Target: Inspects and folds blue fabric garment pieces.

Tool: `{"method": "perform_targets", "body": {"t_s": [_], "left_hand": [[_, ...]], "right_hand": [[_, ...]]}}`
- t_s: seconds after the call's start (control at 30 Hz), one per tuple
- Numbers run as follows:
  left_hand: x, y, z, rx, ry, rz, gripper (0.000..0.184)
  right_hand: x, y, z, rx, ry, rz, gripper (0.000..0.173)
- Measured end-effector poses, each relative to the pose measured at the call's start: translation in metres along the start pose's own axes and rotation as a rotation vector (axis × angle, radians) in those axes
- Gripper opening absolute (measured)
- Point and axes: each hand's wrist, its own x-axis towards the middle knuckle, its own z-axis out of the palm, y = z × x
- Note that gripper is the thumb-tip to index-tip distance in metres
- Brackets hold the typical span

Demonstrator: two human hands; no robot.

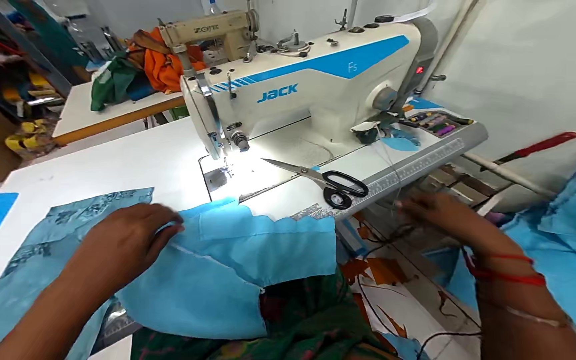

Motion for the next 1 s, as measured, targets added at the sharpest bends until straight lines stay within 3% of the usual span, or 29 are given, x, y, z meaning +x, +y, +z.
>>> {"method": "perform_targets", "body": {"t_s": [0.03,0.1,0.23,0.37,0.53,0.6,0.67,0.77,0.87,0.93,1.0], "left_hand": [[0.013,0.005,0.004,-0.032,-0.041,-0.041,0.019],[0.041,0.014,0.02,-0.073,-0.154,-0.18,0.021],[0.064,0.031,0.05,-0.148,-0.324,-0.423,0.05],[0.053,0.037,0.051,-0.127,-0.24,-0.382,0.051],[0.032,0.059,0.032,-0.263,-0.012,-0.221,0.033],[0.029,0.076,0.022,-0.446,-0.03,-0.17,0.025],[0.029,0.092,0.017,-0.744,-0.16,-0.161,0.026],[0.033,0.114,0.015,-1.38,-0.375,-0.252,0.045],[0.025,0.132,0.022,-1.933,-0.325,-0.359,0.055],[0.017,0.138,0.025,-2.001,-0.206,-0.398,0.048],[0.009,0.14,0.026,-1.873,-0.153,-0.375,0.043]], "right_hand": [[0.01,-0.026,-0.008,0.043,0.098,-0.144,0.028],[0.039,-0.079,-0.012,0.045,0.189,-0.288,0.025],[0.108,-0.13,0.006,-0.099,0.084,-0.048,0.045],[0.131,-0.129,0.013,-0.014,0.011,-0.081,0.038],[0.087,-0.137,-0.004,0.356,0.185,-0.233,0.034],[0.069,-0.144,-0.008,0.569,0.193,-0.298,0.022],[0.044,-0.156,-0.01,0.779,0.158,-0.402,0.008],[0.001,-0.17,0.002,0.895,0.047,-0.636,0.005],[-0.038,-0.174,0.045,0.836,-0.137,-0.771,0.01],[-0.056,-0.169,0.077,0.81,-0.266,-0.794,0.013],[-0.07,-0.162,0.097,0.837,-0.408,-0.783,0.025]]}}
